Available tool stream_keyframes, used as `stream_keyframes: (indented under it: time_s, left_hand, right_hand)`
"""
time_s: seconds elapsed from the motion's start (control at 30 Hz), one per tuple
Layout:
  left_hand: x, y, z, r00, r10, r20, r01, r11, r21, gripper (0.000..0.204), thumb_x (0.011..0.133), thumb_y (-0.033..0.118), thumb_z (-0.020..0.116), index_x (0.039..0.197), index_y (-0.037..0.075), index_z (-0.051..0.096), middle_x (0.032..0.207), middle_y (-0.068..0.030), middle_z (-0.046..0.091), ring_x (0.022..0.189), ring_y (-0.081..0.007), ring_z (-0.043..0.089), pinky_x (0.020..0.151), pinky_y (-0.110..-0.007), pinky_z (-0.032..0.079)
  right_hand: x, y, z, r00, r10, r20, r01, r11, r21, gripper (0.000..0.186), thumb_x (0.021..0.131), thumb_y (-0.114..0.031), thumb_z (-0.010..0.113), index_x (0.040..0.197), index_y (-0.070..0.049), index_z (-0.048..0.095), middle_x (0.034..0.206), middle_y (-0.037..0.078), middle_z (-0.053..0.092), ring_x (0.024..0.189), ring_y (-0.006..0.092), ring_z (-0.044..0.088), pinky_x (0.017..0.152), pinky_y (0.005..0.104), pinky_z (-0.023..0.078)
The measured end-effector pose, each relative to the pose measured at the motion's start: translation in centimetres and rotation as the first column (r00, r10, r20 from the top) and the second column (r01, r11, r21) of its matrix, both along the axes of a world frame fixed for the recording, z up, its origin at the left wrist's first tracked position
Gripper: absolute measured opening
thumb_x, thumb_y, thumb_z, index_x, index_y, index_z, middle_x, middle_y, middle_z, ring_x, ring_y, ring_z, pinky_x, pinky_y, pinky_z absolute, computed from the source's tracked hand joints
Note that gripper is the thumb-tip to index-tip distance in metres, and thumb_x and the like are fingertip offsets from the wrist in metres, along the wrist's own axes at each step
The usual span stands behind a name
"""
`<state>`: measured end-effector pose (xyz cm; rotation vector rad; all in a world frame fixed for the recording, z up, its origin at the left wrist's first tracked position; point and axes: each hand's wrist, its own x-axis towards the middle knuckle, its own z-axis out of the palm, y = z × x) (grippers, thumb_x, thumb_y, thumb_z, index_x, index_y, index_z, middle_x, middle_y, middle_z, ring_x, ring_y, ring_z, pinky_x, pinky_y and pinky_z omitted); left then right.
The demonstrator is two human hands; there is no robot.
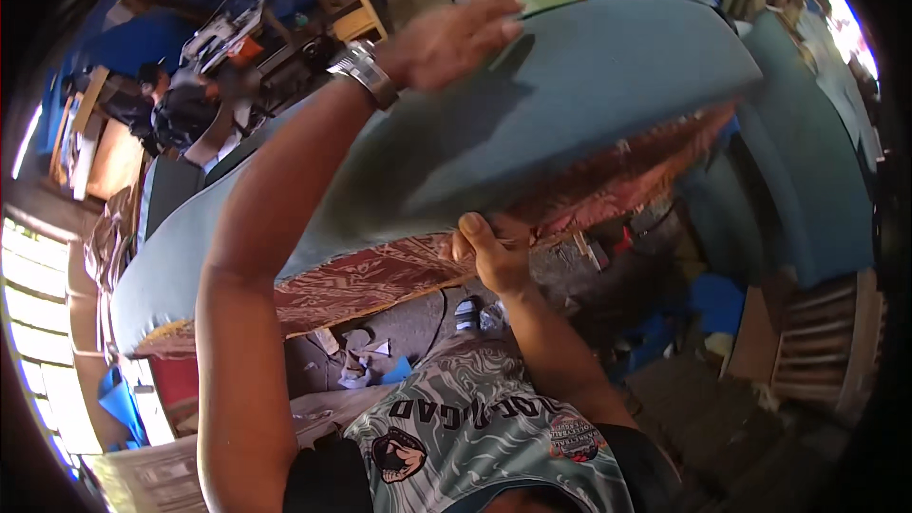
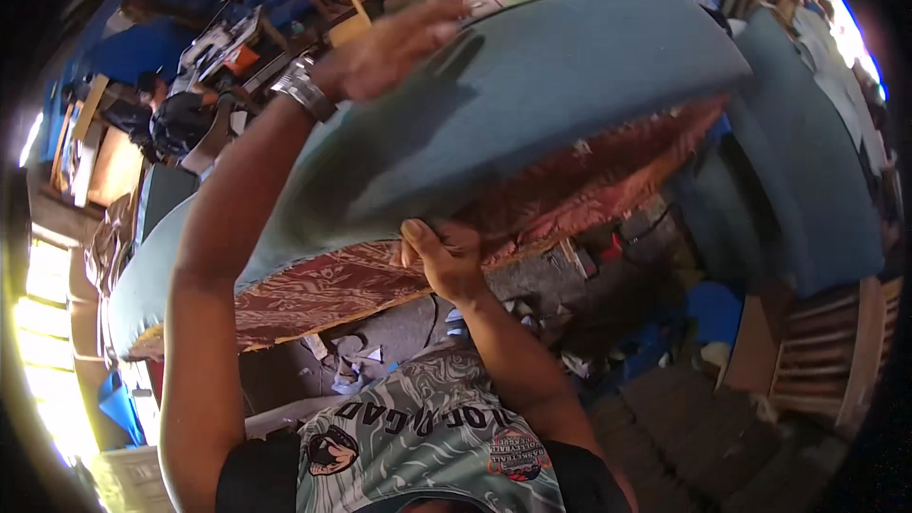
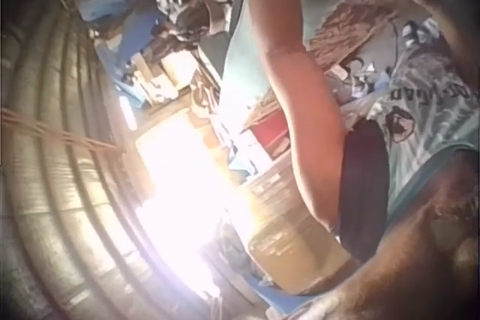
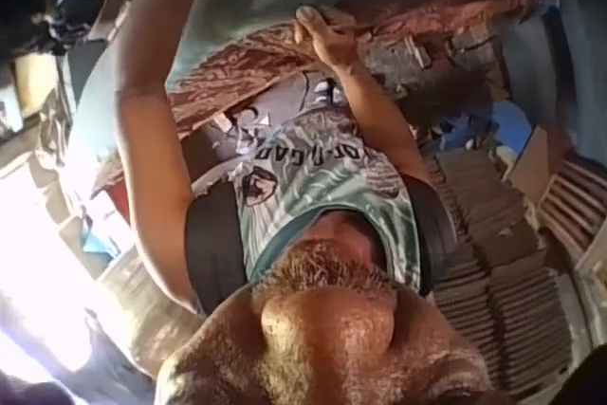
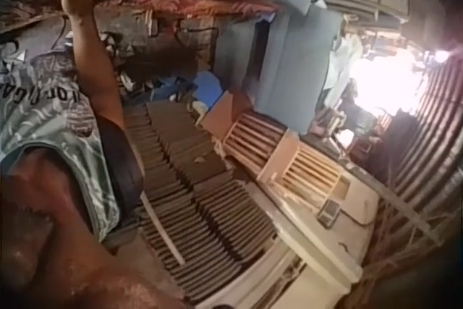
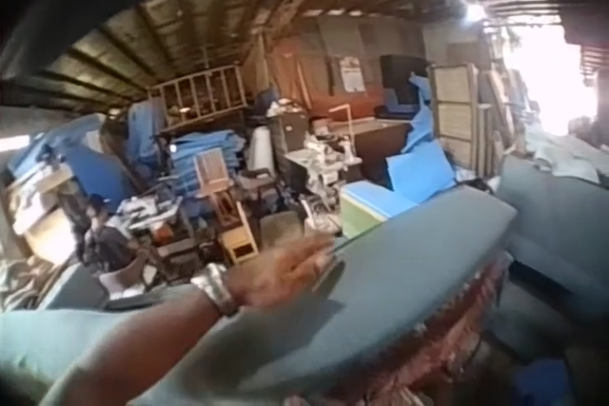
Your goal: Secure fabric onto a sofa frame using a pneumatic stapler and hand stretching.
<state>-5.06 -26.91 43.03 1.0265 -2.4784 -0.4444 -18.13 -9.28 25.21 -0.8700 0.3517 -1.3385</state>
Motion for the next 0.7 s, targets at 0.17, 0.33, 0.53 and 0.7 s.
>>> stream_keyframes:
  time_s: [0.17,0.33,0.53,0.7]
  left_hand:
    - [-1.9,3.7,-3.8,0.939,0.048,0.342,0.049,0.962,-0.268,0.068,0.110,0.053,0.026,0.165,0.012,0.027,0.171,-0.0204,0.019,0.159,-0.0383,0.011,0.129,-0.050,0.010]
    - [-3.0,7.5,-2.5,0.886,0.128,0.446,-0.021,0.971,-0.239,0.066,0.110,0.051,0.028,0.165,0.014,0.027,0.173,-0.0149,0.017,0.159,-0.0393,0.012,0.128,-0.053,0.008]
    - [-4.0,11.6,-2.1,0.747,0.221,0.627,-0.040,0.957,-0.289,0.063,0.106,0.039,0.048,0.164,0.023,0.030,0.173,-0.0108,0.020,0.159,-0.0385,0.014,0.127,-0.058,0.014]
    - [-4.3,10.8,-2.4,0.826,0.143,0.545,0.025,0.957,-0.290,0.063,0.105,0.045,0.048,0.160,0.016,0.039,0.170,-0.0132,0.027,0.158,-0.0382,0.019,0.127,-0.055,0.016]
  right_hand:
    - [0.1,0.9,0.2,0.999,-0.030,-0.022,0.030,0.999,0.023,0.027,0.107,-0.018,0.063,0.086,-0.002,0.066,0.073,0.001,0.060,0.065,0.0093,0.056,0.060,0.0286,0.049]
    - [0.0,0.7,-0.4,0.999,0.048,-0.004,-0.048,0.999,0.020,0.022,0.107,-0.017,0.062,0.089,-0.004,0.065,0.074,-0.002,0.059,0.065,0.0051,0.051,0.058,0.0255,0.043]
    - [-1.3,-0.9,-0.8,0.978,0.206,-0.044,-0.206,0.978,-0.014,0.015,0.105,-0.016,0.064,0.097,-0.005,0.070,0.078,-0.003,0.063,0.068,0.0055,0.056,0.057,0.0275,0.046]
    - [-12.8,-2.3,-10.6,0.743,-0.212,-0.635,0.082,0.970,-0.228,0.016,0.094,-0.018,0.075,0.106,-0.008,0.074,0.091,0.007,0.075,0.079,0.0197,0.072,0.073,0.0327,0.058]
